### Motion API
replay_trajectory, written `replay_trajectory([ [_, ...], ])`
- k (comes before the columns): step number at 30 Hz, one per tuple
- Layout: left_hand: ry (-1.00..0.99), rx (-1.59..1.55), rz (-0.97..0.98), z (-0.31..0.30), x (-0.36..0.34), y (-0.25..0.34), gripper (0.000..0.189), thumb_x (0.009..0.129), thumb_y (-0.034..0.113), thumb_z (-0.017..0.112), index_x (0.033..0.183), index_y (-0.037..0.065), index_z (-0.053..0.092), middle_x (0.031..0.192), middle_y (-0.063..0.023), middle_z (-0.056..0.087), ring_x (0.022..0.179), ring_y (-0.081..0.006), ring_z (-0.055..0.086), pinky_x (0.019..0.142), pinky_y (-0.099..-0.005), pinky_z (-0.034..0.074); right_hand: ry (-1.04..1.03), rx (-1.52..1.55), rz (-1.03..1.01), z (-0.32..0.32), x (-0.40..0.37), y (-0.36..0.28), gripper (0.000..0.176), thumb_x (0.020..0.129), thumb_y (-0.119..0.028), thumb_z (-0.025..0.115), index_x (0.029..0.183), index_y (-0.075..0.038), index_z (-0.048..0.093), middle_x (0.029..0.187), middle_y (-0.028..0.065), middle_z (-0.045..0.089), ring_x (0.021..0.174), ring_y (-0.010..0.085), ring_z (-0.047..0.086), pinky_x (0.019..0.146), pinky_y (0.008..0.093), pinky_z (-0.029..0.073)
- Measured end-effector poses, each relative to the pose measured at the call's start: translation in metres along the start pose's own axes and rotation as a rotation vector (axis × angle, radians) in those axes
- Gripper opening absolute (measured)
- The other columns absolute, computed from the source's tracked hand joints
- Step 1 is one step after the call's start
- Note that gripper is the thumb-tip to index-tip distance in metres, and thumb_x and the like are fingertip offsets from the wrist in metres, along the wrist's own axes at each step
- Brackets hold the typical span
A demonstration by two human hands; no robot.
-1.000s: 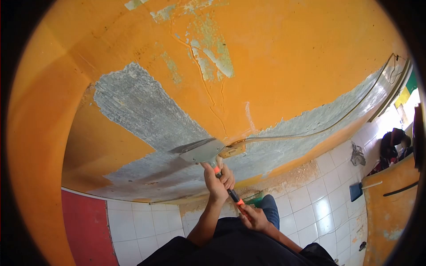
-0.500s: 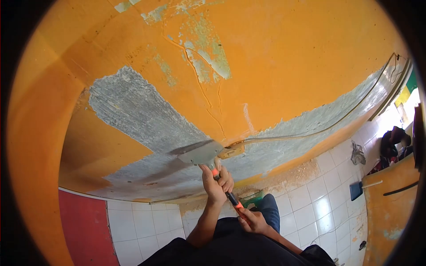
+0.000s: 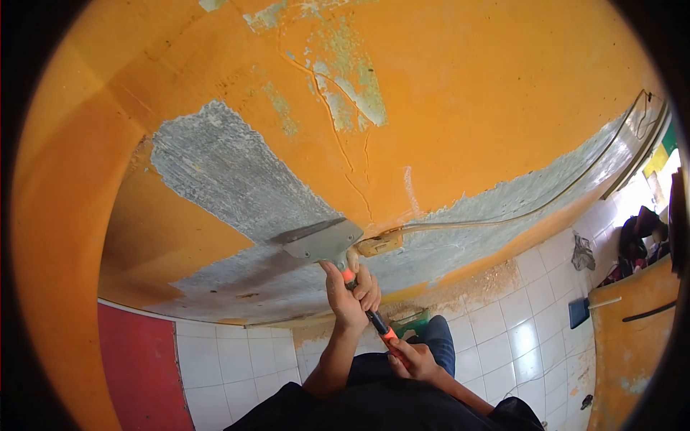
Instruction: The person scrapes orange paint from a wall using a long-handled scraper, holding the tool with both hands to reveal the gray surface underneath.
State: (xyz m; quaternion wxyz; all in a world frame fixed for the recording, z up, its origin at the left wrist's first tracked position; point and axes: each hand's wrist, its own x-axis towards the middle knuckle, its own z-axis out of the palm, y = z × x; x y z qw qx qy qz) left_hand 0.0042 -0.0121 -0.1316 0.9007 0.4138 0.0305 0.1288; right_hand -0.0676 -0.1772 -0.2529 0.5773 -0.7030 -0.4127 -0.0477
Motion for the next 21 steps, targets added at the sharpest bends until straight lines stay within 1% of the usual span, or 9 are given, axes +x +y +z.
replay_trajectory([
  [3, 0.029, 0.019, 0.03, 0.009, -0.001, 0.01, 0.052, 0.096, 0.063, 0.021, 0.086, 0.017, 0.043, 0.048, 0.0059, 0.025, 0.033, -0.007, 0.021, 0.031, -0.023, 0.023, -0.003, 0.04, 0.048, -0.004, 0.002, -0.007, 0.058, 0.08, -0.006, 0.067, 0.132, -0.004, 0.042, 0.076, 0.0091, 0.064, 0.055, 0.0246, 0.062, 0.049, 0.0332, 0.051],
  [4, -0.049, -0.014, 0.039, 0.009, 0.003, 0.016, 0.052, 0.095, 0.063, 0.022, 0.086, 0.017, 0.043, 0.048, 0.006, 0.025, 0.033, -0.0071, 0.021, 0.031, -0.0228, 0.023, -0.003, 0.034, 0.012, -0.007, 0.009, -0.009, 0.058, 0.08, -0.006, 0.067, 0.133, -0.004, 0.042, 0.075, 0.009, 0.064, 0.054, 0.0247, 0.061, 0.049, 0.0333, 0.05],
  [6, -0.02, -0.007, 0.033, 0.008, -0.001, 0.012, 0.052, 0.095, 0.063, 0.023, 0.086, 0.017, 0.042, 0.048, 0.006, 0.025, 0.033, -0.0071, 0.021, 0.031, -0.0226, 0.023, -0.005, 0.03, -0.034, -0.008, 0.009, -0.011, 0.059, 0.08, -0.006, 0.067, 0.133, -0.004, 0.042, 0.075, 0.009, 0.064, 0.053, 0.0249, 0.061, 0.048, 0.0334, 0.05],
  [8, -0.01, 0.033, 0.022, 0.004, -0.001, 0.006, 0.051, 0.095, 0.063, 0.023, 0.087, 0.016, 0.042, 0.048, 0.0059, 0.024, 0.033, -0.007, 0.021, 0.031, -0.0224, 0.023, -0.051, 0.022, 0.054, -0.006, -0.001, -0.008, 0.06, 0.08, -0.006, 0.066, 0.134, -0.003, 0.04, 0.073, 0.0092, 0.063, 0.052, 0.0255, 0.061, 0.048, 0.0335, 0.05],
  [12, -0.011, 0.026, 0.05, 0.018, 0.001, 0.022, 0.051, 0.096, 0.063, 0.022, 0.086, 0.017, 0.042, 0.048, 0.0059, 0.024, 0.033, -0.0069, 0.021, 0.031, -0.0228, 0.022, -0.028, 0.025, 0.001, -0.01, 0.008, -0.02, 0.061, 0.081, -0.007, 0.065, 0.136, -0.003, 0.039, 0.07, 0.0091, 0.062, 0.05, 0.0261, 0.06, 0.047, 0.0338, 0.049],
  [15, 0.028, 0.008, 0.015, 0.013, -0.002, 0.014, 0.052, 0.096, 0.063, 0.022, 0.086, 0.016, 0.042, 0.048, 0.0059, 0.024, 0.033, -0.0068, 0.021, 0.03, -0.0228, 0.022, -0.037, 0.006, 0.0, -0.007, 0.008, -0.018, 0.062, 0.082, -0.008, 0.064, 0.137, -0.003, 0.038, 0.07, 0.0098, 0.063, 0.05, 0.0269, 0.06, 0.047, 0.0345, 0.05],
  [18, -0.001, 0.025, 0.021, 0.012, 0.001, 0.016, 0.052, 0.096, 0.063, 0.021, 0.086, 0.016, 0.042, 0.048, 0.006, 0.025, 0.033, -0.0066, 0.021, 0.03, -0.0228, 0.022, -0.09, 0.021, 0.079, -0.007, 0.0, -0.013, 0.065, 0.082, -0.009, 0.064, 0.139, -0.001, 0.035, 0.07, 0.0101, 0.062, 0.05, 0.0264, 0.06, 0.047, 0.0351, 0.049],
  [20, -0.012, 0.043, 0.038, 0.024, -0.001, 0.026, 0.051, 0.096, 0.062, 0.022, 0.086, 0.017, 0.043, 0.048, 0.0059, 0.025, 0.033, -0.0068, 0.021, 0.03, -0.023, 0.023, -0.044, 0.018, -0.077, -0.01, 0.012, -0.017, 0.068, 0.081, -0.008, 0.065, 0.141, 0.0, 0.033, 0.07, 0.0103, 0.062, 0.05, 0.0254, 0.06, 0.046, 0.0348, 0.049],
  [21, -0.01, 0.043, 0.041, 0.02, -0.003, 0.024, 0.051, 0.096, 0.062, 0.022, 0.086, 0.017, 0.043, 0.048, 0.0059, 0.025, 0.033, -0.0068, 0.021, 0.03, -0.023, 0.023, -0.046, 0.019, -0.08, -0.009, 0.009, -0.019, 0.068, 0.081, -0.008, 0.065, 0.141, 0.0, 0.033, 0.07, 0.0103, 0.062, 0.05, 0.0254, 0.06, 0.046, 0.0348, 0.049],
])
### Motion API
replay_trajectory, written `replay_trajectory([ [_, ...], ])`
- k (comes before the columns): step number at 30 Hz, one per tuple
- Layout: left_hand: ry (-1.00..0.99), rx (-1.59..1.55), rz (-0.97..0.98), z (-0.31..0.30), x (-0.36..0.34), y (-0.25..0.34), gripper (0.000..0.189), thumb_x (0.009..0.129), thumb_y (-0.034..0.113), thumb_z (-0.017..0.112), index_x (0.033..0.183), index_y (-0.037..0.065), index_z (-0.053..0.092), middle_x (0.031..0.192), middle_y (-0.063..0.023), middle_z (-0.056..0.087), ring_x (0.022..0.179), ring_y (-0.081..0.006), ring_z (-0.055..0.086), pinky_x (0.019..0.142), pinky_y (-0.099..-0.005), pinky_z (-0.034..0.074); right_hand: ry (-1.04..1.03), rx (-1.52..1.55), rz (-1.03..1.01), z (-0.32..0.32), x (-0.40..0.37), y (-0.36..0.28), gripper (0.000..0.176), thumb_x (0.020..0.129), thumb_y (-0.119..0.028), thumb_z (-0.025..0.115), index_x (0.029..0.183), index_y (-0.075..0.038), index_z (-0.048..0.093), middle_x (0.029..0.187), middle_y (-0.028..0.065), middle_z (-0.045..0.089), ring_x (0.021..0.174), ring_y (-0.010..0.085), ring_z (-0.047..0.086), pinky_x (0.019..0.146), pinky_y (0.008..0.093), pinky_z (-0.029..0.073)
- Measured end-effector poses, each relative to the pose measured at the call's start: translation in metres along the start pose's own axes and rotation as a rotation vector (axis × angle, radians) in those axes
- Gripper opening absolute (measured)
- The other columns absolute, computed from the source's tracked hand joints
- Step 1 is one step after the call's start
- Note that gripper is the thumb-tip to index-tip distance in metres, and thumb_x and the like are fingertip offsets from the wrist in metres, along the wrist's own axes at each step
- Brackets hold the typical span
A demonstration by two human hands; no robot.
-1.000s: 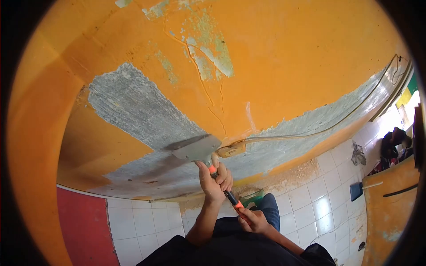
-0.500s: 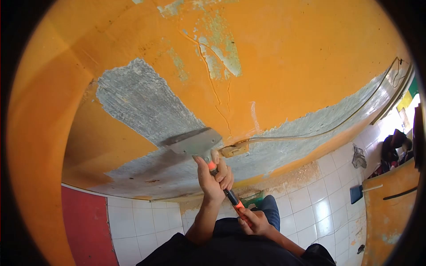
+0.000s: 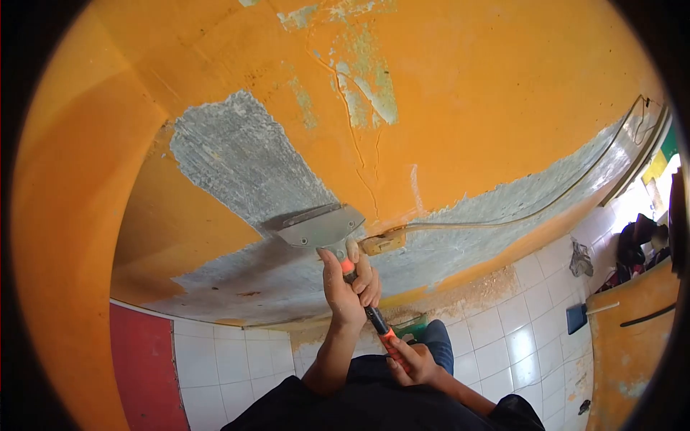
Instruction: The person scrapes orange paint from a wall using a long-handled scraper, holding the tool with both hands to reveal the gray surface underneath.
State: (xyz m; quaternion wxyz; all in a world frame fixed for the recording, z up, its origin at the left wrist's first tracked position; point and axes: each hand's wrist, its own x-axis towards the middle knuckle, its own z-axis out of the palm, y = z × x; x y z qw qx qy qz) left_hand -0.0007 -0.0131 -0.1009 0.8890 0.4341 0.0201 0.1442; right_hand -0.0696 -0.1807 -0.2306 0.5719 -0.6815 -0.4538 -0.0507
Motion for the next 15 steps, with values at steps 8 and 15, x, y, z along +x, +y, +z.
replay_trajectory([
  [8, 0.005, -0.016, 0.014, 0.005, 0.007, 0.012, 0.051, 0.096, 0.063, 0.022, 0.086, 0.017, 0.043, 0.049, 0.0059, 0.026, 0.032, -0.0067, 0.022, 0.03, -0.0228, 0.024, 0.075, -0.005, -0.035, 0.001, 0.019, -0.005, 0.066, 0.08, -0.007, 0.065, 0.139, 0.001, 0.036, 0.064, 0.0081, 0.06, 0.045, 0.0232, 0.057, 0.043, 0.0335, 0.047],
  [15, -0.013, -0.017, 0.003, 0.003, 0.006, 0.008, 0.052, 0.095, 0.064, 0.022, 0.086, 0.016, 0.043, 0.047, 0.0066, 0.026, 0.031, -0.0067, 0.022, 0.029, -0.0226, 0.025, 0.042, 0.001, 0.036, 0.002, 0.005, -0.006, 0.065, 0.08, -0.007, 0.065, 0.139, 0.0, 0.037, 0.063, 0.0074, 0.06, 0.042, 0.0225, 0.056, 0.042, 0.0325, 0.046],
])
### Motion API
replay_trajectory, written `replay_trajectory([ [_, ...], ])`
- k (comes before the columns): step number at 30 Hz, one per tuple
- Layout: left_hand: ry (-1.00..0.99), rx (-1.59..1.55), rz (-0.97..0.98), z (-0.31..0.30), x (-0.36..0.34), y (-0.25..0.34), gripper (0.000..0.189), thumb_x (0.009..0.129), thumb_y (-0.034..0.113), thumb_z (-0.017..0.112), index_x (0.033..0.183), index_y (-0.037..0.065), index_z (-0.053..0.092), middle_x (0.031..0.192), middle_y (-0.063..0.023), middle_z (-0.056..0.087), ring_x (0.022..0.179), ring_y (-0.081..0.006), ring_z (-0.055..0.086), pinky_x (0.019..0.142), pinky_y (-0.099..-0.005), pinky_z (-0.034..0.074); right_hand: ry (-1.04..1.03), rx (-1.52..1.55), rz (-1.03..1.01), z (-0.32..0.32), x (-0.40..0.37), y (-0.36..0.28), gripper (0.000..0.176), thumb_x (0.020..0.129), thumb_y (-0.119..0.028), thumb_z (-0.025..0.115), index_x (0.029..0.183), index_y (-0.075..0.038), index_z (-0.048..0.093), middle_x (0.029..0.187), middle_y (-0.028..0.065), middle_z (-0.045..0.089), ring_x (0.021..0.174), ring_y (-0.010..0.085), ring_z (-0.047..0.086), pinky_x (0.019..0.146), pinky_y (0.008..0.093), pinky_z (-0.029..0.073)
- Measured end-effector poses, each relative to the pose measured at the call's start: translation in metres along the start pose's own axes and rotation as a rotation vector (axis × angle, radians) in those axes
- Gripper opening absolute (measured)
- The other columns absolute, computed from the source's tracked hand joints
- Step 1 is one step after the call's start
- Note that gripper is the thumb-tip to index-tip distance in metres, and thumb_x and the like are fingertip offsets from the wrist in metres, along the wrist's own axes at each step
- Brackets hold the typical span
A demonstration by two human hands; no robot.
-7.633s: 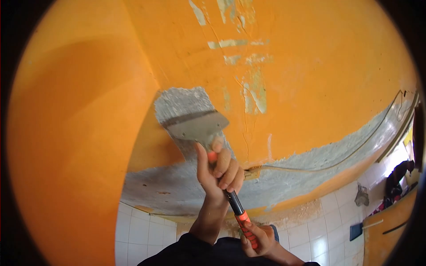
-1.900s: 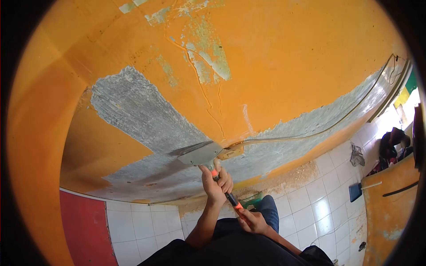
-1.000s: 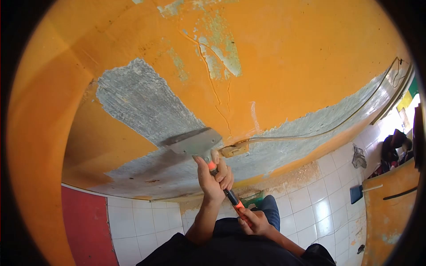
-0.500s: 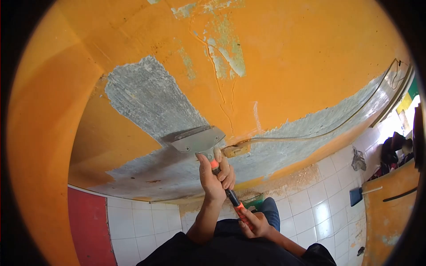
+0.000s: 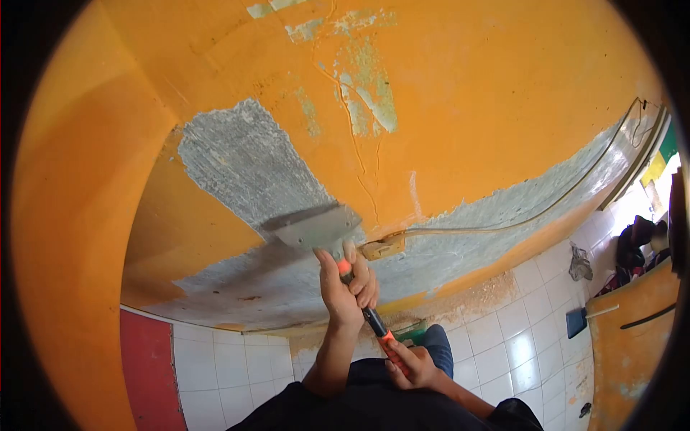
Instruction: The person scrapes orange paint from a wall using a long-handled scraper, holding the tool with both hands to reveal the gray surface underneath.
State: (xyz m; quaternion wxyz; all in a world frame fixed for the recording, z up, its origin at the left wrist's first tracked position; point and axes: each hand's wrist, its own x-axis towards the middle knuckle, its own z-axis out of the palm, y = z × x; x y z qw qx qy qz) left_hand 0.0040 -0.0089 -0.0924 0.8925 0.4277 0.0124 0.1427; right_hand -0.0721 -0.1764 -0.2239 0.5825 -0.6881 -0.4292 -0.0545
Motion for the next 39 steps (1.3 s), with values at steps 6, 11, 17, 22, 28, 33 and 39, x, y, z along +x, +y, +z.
replay_trajectory([
  [6, -0.02, -0.019, -0.009, -0.006, -0.003, -0.008, 0.052, 0.096, 0.063, 0.022, 0.086, 0.016, 0.042, 0.047, 0.0062, 0.025, 0.031, -0.0069, 0.023, 0.029, -0.0228, 0.025, 0.003, 0.033, 0.01, -0.002, -0.002, 0.001, 0.066, 0.08, -0.006, 0.064, 0.14, 0.001, 0.035, 0.061, 0.0074, 0.059, 0.042, 0.0219, 0.055, 0.041, 0.0312, 0.045],
  [11, 0.03, 0.022, -0.007, -0.001, -0.005, -0.007, 0.052, 0.095, 0.063, 0.021, 0.086, 0.016, 0.042, 0.048, 0.0061, 0.026, 0.031, -0.0068, 0.023, 0.029, -0.0227, 0.025, 0.002, 0.002, 0.001, -0.005, -0.002, -0.003, 0.066, 0.079, -0.004, 0.065, 0.138, 0.003, 0.036, 0.061, 0.0068, 0.059, 0.042, 0.0212, 0.055, 0.041, 0.0312, 0.045],
  [17, 0.035, 0.029, 0.01, 0.006, -0.003, 0.002, 0.052, 0.095, 0.063, 0.021, 0.086, 0.016, 0.042, 0.048, 0.0063, 0.026, 0.032, -0.0064, 0.023, 0.029, -0.0224, 0.025, 0.047, 0.038, -0.069, -0.009, 0.017, -0.009, 0.065, 0.079, -0.004, 0.064, 0.137, 0.003, 0.038, 0.061, 0.0071, 0.059, 0.043, 0.022, 0.056, 0.041, 0.0318, 0.046],
  [22, 0.003, -0.019, 0.005, 0.004, -0.004, -0.001, 0.053, 0.095, 0.063, 0.022, 0.086, 0.016, 0.043, 0.049, 0.0065, 0.027, 0.032, -0.0064, 0.024, 0.029, -0.0223, 0.026, 0.007, 0.054, -0.003, -0.011, 0.005, -0.006, 0.064, 0.08, -0.005, 0.064, 0.138, 0.002, 0.038, 0.062, 0.008, 0.06, 0.044, 0.022, 0.058, 0.042, 0.0318, 0.046],
  [28, 0.01, -0.016, 0.022, 0.007, -0.005, 0.004, 0.051, 0.096, 0.062, 0.022, 0.087, 0.016, 0.043, 0.049, 0.0064, 0.026, 0.032, -0.0063, 0.023, 0.03, -0.0225, 0.027, 0.007, 0.045, -0.035, -0.015, 0.007, -0.014, 0.064, 0.08, -0.006, 0.065, 0.138, 0.003, 0.038, 0.059, 0.0079, 0.058, 0.042, 0.0222, 0.056, 0.042, 0.0317, 0.045],
  [33, 0.009, -0.019, 0.054, 0.022, -0.003, 0.017, 0.051, 0.096, 0.062, 0.023, 0.087, 0.016, 0.043, 0.049, 0.0062, 0.026, 0.032, -0.0064, 0.023, 0.03, -0.0225, 0.026, -0.014, 0.036, -0.09, -0.023, 0.016, -0.021, 0.066, 0.078, -0.006, 0.066, 0.137, 0.004, 0.038, 0.058, 0.0074, 0.057, 0.042, 0.0224, 0.055, 0.041, 0.0316, 0.045],
  [39, 0.005, -0.069, 0.019, 0.018, -0.005, 0.018, 0.051, 0.097, 0.061, 0.023, 0.086, 0.015, 0.042, 0.05, 0.0061, 0.026, 0.032, -0.0068, 0.023, 0.029, -0.0229, 0.026, 0.017, 0.063, -0.087, -0.02, 0.024, -0.029, 0.06, 0.078, -0.001, 0.062, 0.133, 0.01, 0.038, 0.058, 0.0097, 0.053, 0.038, 0.0227, 0.049, 0.039, 0.0322, 0.037],
])
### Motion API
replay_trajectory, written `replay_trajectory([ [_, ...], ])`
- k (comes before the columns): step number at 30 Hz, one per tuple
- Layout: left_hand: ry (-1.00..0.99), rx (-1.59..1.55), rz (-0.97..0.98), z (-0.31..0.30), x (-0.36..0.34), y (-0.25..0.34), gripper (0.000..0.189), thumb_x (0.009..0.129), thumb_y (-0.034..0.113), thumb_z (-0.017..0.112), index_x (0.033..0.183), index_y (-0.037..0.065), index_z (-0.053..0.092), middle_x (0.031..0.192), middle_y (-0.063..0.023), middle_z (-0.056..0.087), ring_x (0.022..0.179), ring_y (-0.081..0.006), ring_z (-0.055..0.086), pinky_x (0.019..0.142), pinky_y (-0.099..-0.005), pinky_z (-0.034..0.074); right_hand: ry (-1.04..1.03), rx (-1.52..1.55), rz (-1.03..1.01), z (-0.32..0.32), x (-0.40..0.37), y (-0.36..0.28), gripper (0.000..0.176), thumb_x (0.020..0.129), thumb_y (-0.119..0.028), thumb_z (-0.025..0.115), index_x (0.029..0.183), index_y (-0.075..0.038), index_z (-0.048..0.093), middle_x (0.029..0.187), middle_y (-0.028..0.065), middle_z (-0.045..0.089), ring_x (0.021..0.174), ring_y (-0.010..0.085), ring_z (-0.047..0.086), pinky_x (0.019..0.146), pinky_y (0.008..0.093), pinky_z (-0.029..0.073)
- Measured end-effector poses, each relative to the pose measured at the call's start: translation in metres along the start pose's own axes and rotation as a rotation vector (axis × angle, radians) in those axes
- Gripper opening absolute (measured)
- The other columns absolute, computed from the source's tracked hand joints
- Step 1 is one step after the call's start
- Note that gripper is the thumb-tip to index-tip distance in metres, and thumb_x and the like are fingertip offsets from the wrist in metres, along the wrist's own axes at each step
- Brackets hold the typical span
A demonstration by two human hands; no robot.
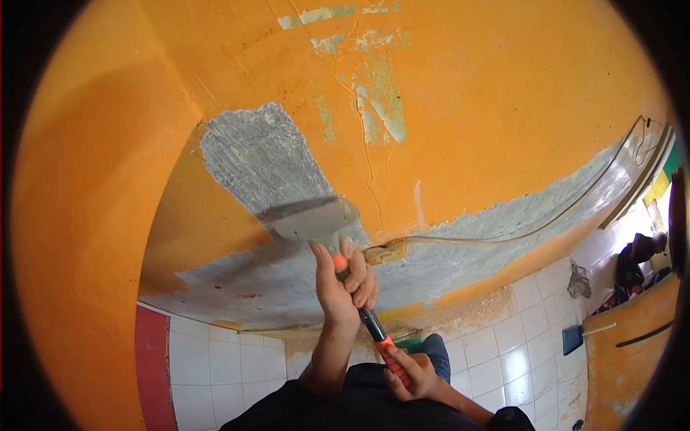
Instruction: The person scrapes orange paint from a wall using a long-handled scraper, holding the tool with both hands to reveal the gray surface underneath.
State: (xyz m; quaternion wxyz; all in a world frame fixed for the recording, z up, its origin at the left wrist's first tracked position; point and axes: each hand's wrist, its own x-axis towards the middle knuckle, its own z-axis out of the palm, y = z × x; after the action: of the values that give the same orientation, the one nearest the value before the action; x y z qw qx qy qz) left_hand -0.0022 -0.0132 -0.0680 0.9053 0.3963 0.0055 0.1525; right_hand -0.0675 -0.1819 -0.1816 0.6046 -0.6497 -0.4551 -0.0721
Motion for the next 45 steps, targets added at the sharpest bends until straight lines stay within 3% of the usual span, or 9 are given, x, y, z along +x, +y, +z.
replay_trajectory([
  [9, -0.027, -0.013, 0.04, 0.009, 0.002, 0.009, 0.05, 0.097, 0.06, 0.024, 0.086, 0.015, 0.043, 0.049, 0.0064, 0.026, 0.032, -0.0054, 0.023, 0.028, -0.0218, 0.025, -0.015, -0.043, -0.017, 0.0, 0.006, -0.007, 0.061, 0.077, -0.001, 0.061, 0.133, 0.01, 0.038, 0.058, 0.0095, 0.053, 0.04, 0.0213, 0.051, 0.039, 0.0311, 0.038],
  [11, -0.01, 0.009, 0.043, 0.013, 0.005, 0.014, 0.05, 0.097, 0.06, 0.024, 0.086, 0.015, 0.042, 0.049, 0.0066, 0.025, 0.032, -0.0055, 0.023, 0.028, -0.022, 0.025, 0.031, -0.02, 0.0, 0.002, 0.014, -0.008, 0.064, 0.077, -0.005, 0.065, 0.135, 0.006, 0.04, 0.056, 0.0066, 0.056, 0.04, 0.0213, 0.055, 0.039, 0.0311, 0.044],
  [15, -0.06, -0.028, 0.021, 0.005, 0.003, 0.007, 0.048, 0.098, 0.059, 0.026, 0.087, 0.015, 0.043, 0.05, 0.0065, 0.027, 0.032, -0.0056, 0.023, 0.028, -0.022, 0.025, 0.061, -0.034, -0.015, 0.005, 0.005, -0.004, 0.065, 0.077, -0.004, 0.065, 0.136, 0.006, 0.039, 0.058, 0.0069, 0.058, 0.041, 0.0216, 0.056, 0.04, 0.0313, 0.045],
  [20, -0.075, -0.106, 0.033, 0.006, 0.0, 0.01, 0.046, 0.099, 0.056, 0.026, 0.088, 0.014, 0.043, 0.051, 0.0064, 0.027, 0.033, -0.0055, 0.023, 0.028, -0.0216, 0.025, -0.06, -0.057, 0.044, -0.002, 0.006, -0.015, 0.064, 0.076, -0.002, 0.064, 0.135, 0.007, 0.039, 0.062, 0.0079, 0.061, 0.043, 0.0218, 0.057, 0.041, 0.0318, 0.046],
  [23, -0.099, -0.135, 0.047, 0.007, 0.004, 0.013, 0.045, 0.099, 0.054, 0.027, 0.089, 0.014, 0.044, 0.051, 0.0063, 0.027, 0.033, -0.0053, 0.023, 0.028, -0.0213, 0.027, -0.003, -0.072, -0.004, 0.0, 0.008, -0.016, 0.062, 0.077, -0.002, 0.064, 0.134, 0.008, 0.04, 0.062, 0.0081, 0.061, 0.044, 0.0221, 0.057, 0.042, 0.0318, 0.046],
  [28, -0.115, -0.126, 0.061, 0.026, 0.011, 0.033, 0.046, 0.099, 0.055, 0.027, 0.089, 0.014, 0.044, 0.05, 0.0063, 0.026, 0.033, -0.005, 0.023, 0.028, -0.0217, 0.027, 0.073, -0.036, -0.095, 0.004, 0.028, -0.019, 0.062, 0.077, -0.001, 0.063, 0.134, 0.008, 0.04, 0.061, 0.0092, 0.06, 0.041, 0.0217, 0.055, 0.041, 0.0319, 0.045],
  [30, -0.149, -0.145, 0.028, 0.017, 0.007, 0.02, 0.046, 0.099, 0.056, 0.027, 0.088, 0.014, 0.044, 0.05, 0.0065, 0.025, 0.032, -0.0049, 0.022, 0.028, -0.0213, 0.027, 0.028, -0.022, -0.041, 0.007, 0.011, -0.016, 0.063, 0.077, 0.002, 0.059, 0.134, 0.013, 0.034, 0.056, 0.0061, 0.05, 0.038, 0.02, 0.049, 0.038, 0.0306, 0.037],
  [32, -0.057, -0.081, 0.012, 0.011, 0.002, 0.011, 0.046, 0.098, 0.056, 0.027, 0.088, 0.014, 0.043, 0.05, 0.0067, 0.025, 0.032, -0.005, 0.021, 0.028, -0.0214, 0.026, 0.027, -0.034, -0.057, 0.006, 0.008, -0.011, 0.063, 0.078, 0.001, 0.059, 0.134, 0.013, 0.034, 0.057, 0.0066, 0.051, 0.038, 0.0199, 0.049, 0.038, 0.0304, 0.037],
  [45, -0.052, -0.045, 0.029, 0.014, 0.004, 0.018, 0.046, 0.098, 0.057, 0.028, 0.086, 0.015, 0.041, 0.049, 0.0076, 0.024, 0.032, -0.0042, 0.021, 0.028, -0.0209, 0.025, 0.018, -0.023, -0.08, 0.007, 0.004, -0.009, 0.059, 0.078, 0.0, 0.058, 0.132, 0.015, 0.036, 0.059, 0.0087, 0.053, 0.039, 0.0194, 0.049, 0.038, 0.0305, 0.037],
])
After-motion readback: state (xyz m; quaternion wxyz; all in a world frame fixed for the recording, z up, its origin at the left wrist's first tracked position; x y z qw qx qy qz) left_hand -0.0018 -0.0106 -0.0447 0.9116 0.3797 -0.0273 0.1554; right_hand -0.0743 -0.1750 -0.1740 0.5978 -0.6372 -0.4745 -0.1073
